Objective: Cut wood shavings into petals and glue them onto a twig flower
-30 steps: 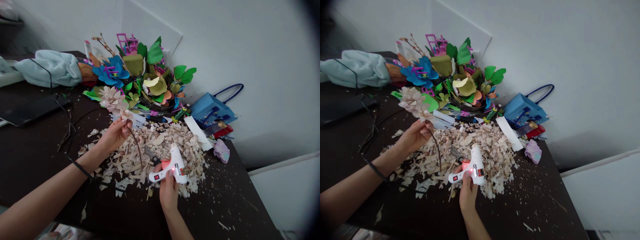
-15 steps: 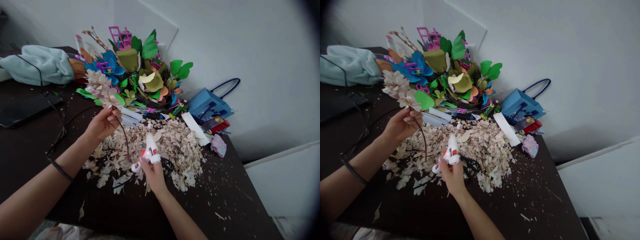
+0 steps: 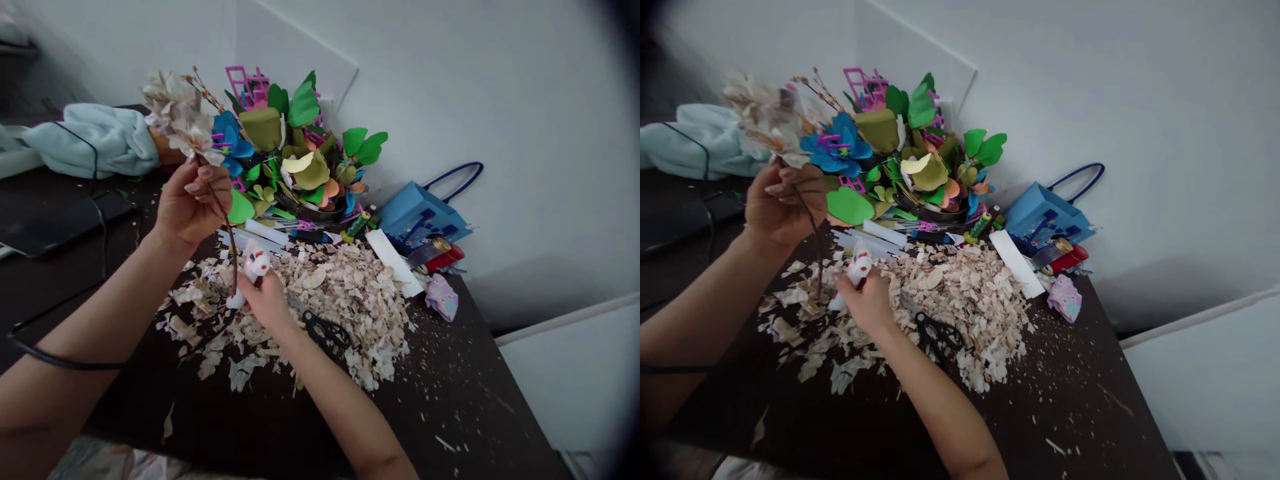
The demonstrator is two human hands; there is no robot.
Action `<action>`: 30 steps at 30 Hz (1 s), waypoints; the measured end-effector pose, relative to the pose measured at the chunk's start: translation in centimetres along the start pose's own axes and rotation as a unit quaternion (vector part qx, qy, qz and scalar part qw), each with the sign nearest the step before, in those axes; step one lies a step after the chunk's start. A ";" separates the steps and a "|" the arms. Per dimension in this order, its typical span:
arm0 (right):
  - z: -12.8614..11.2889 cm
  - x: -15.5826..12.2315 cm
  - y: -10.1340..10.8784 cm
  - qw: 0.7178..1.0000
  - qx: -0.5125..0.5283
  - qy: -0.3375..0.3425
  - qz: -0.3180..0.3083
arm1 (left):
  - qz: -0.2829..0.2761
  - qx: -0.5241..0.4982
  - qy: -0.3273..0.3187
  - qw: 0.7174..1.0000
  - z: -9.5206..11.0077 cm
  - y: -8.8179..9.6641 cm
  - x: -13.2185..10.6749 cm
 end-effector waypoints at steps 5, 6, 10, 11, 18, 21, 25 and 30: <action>0.6 3.2 -4.4 0.998 -0.063 0.007 -0.020 | 0.001 0.007 0.000 1.000 -0.6 -1.0 -0.4; 0.7 3.7 -5.1 0.997 -0.072 0.016 -0.026 | -0.001 0.013 0.007 1.000 -0.9 -1.0 -0.6; 0.6 4.9 -6.9 0.992 -0.109 0.024 -0.055 | -0.006 0.038 0.032 0.999 -1.7 -0.5 -1.0; 0.4 5.0 -7.1 0.990 -0.123 0.022 -0.059 | -0.002 0.047 0.039 0.998 -1.9 -0.2 -1.0; 0.3 4.3 -6.6 0.994 -0.090 0.018 -0.058 | 0.003 0.096 0.076 0.992 -2.6 1.9 -0.9; 0.4 3.7 -5.8 0.998 -0.060 0.009 -0.034 | 0.012 0.096 0.077 0.992 -2.3 2.2 -1.0; 0.1 1.3 -3.3 1.000 0.022 0.003 -0.002 | 0.022 0.086 0.051 0.995 -1.5 2.7 -0.8; -0.1 -3.6 0.4 0.980 0.185 -0.048 0.051 | 0.049 0.077 0.007 0.996 -0.7 4.6 0.4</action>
Point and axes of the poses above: each hand's wrist, its own x-axis towards the middle knuckle, its own y-axis out of the back of the hand, z = x × y, the point moved 3 cm from there along x, towards the middle knuckle, and after that the axes turned 4 degrees about z, right-handed, at the moved point
